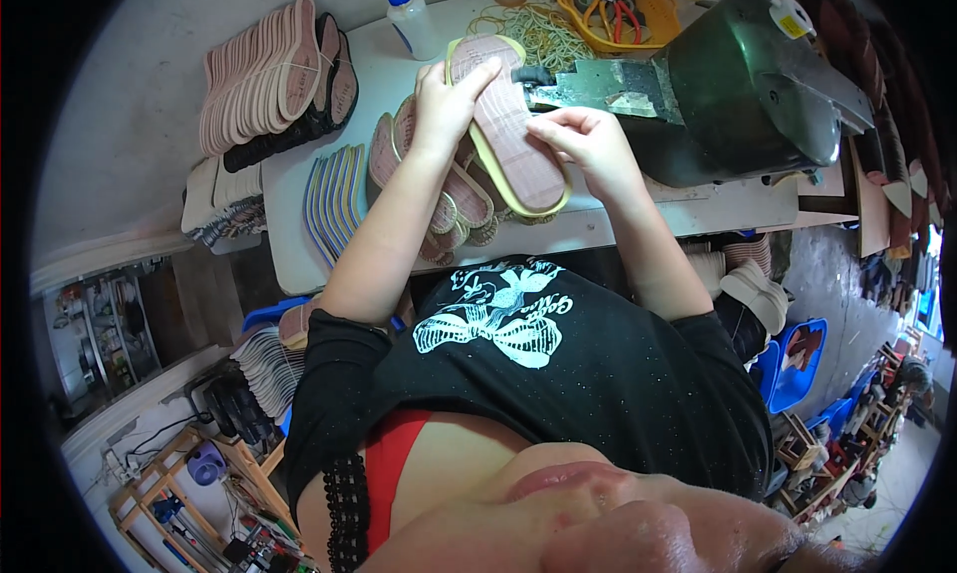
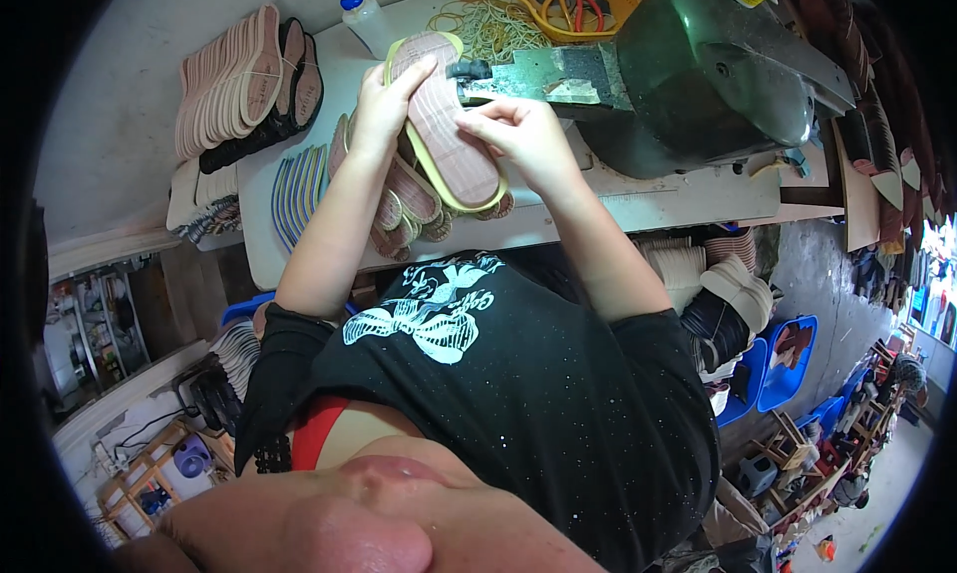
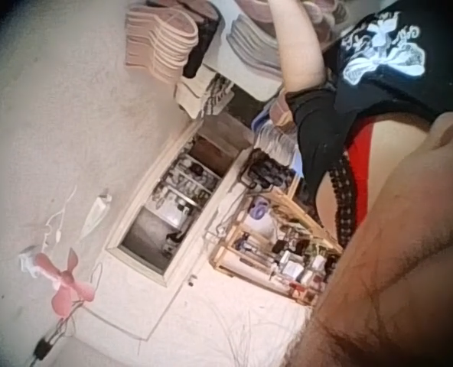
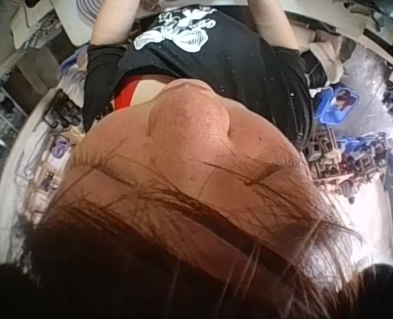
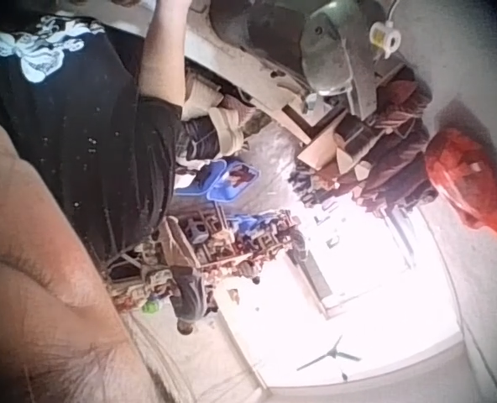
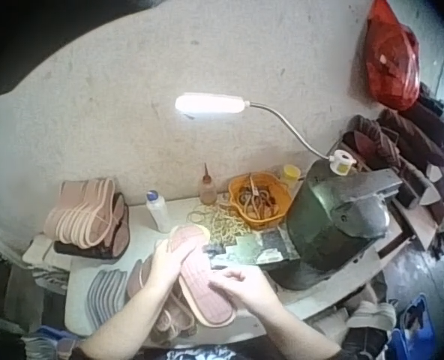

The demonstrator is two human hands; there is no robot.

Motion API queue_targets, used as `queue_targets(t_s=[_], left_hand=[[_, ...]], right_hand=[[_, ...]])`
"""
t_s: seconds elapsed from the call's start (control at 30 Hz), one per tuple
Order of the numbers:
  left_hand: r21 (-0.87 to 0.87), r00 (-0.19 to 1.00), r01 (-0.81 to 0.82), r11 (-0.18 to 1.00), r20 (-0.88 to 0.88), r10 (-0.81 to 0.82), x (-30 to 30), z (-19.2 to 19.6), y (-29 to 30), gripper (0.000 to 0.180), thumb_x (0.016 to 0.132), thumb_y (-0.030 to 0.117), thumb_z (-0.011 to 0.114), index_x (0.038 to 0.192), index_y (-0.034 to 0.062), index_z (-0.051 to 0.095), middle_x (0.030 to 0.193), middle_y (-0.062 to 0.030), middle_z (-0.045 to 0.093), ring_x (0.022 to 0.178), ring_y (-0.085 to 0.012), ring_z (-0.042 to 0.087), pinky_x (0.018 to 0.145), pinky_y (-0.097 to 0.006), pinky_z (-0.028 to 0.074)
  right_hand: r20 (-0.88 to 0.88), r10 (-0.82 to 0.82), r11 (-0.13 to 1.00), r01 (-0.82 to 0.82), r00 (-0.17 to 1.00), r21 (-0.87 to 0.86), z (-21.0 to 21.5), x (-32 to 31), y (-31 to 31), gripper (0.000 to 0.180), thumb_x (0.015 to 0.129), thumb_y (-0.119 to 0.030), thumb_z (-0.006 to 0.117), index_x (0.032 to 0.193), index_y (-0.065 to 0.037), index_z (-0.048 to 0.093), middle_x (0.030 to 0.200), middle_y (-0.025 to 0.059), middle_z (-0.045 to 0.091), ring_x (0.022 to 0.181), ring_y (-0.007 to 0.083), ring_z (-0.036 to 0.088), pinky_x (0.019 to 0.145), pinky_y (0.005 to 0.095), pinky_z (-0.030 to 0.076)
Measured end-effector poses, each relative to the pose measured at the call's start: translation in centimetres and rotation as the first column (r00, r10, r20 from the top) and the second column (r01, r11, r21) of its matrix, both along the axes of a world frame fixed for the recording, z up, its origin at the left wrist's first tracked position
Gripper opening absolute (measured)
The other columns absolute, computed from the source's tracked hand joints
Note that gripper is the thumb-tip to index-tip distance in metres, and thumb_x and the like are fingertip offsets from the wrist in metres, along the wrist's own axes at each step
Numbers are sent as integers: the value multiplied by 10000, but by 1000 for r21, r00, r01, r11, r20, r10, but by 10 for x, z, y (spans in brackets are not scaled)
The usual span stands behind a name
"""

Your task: The recorder is sorting and stacking shoe insoles at a workbench.

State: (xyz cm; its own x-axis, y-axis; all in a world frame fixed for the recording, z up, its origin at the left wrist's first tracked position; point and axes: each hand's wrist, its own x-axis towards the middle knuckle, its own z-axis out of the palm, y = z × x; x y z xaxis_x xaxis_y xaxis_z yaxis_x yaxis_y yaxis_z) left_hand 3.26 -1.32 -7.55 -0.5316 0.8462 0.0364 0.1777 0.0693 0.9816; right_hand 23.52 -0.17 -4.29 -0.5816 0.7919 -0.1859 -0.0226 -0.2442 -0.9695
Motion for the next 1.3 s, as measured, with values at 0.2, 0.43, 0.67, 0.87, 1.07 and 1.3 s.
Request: queue_targets(t_s=[0.2,0.43,0.67,0.87,1.07,1.3], left_hand=[[95,939,39,995,336,-69,8,7,12,361,764,190,731,987,-74,627,902,-118,667,788,-162,638,720,-272,505],[-203,947,131,970,315,-62,-41,-17,30,577,883,464,542,1026,-90,611,963,-183,645,873,-236,613,867,-348,452],[-22,458,622,782,-800,-387,-51,49,52,459,761,386,693,1092,74,628,1340,-157,450,1294,-325,331,1059,-423,263],[-505,40,811,294,-455,-890,-57,66,83,397,692,354,757,950,86,619,1200,-51,519,1208,-264,368,1035,-404,271],[-653,-2,734,187,-278,-961,-54,80,97,398,704,375,750,847,53,564,919,-63,477,921,-210,453,801,-308,379],[-547,66,825,143,-157,-985,-68,62,93,348,797,352,696,781,48,529,662,20,514,650,-71,466,563,-258,393]], right_hand=[[-127,171,890,-209,977,-406,-2,9,-32,302,836,-184,667,993,71,624,847,119,670,679,149,654,618,254,535],[-284,-111,882,-37,952,-469,-5,-21,-38,258,858,-178,626,963,57,605,788,148,658,647,175,662,553,236,532],[-259,-129,891,-3,957,-453,-4,-36,-25,268,871,-183,606,995,54,597,800,141,659,649,169,660,564,228,529],[-310,-177,901,27,934,-433,-3,-51,-25,296,890,-182,589,1059,61,572,875,147,658,721,177,668,621,242,544],[-379,-142,928,-10,915,-373,-5,-48,-31,347,929,-190,541,1150,77,519,1007,174,638,887,204,660,781,292,543],[-298,-102,941,-5,949,-339,-2,-49,-27,374,944,-224,521,1162,80,511,1023,185,635,898,206,661,786,287,541]])
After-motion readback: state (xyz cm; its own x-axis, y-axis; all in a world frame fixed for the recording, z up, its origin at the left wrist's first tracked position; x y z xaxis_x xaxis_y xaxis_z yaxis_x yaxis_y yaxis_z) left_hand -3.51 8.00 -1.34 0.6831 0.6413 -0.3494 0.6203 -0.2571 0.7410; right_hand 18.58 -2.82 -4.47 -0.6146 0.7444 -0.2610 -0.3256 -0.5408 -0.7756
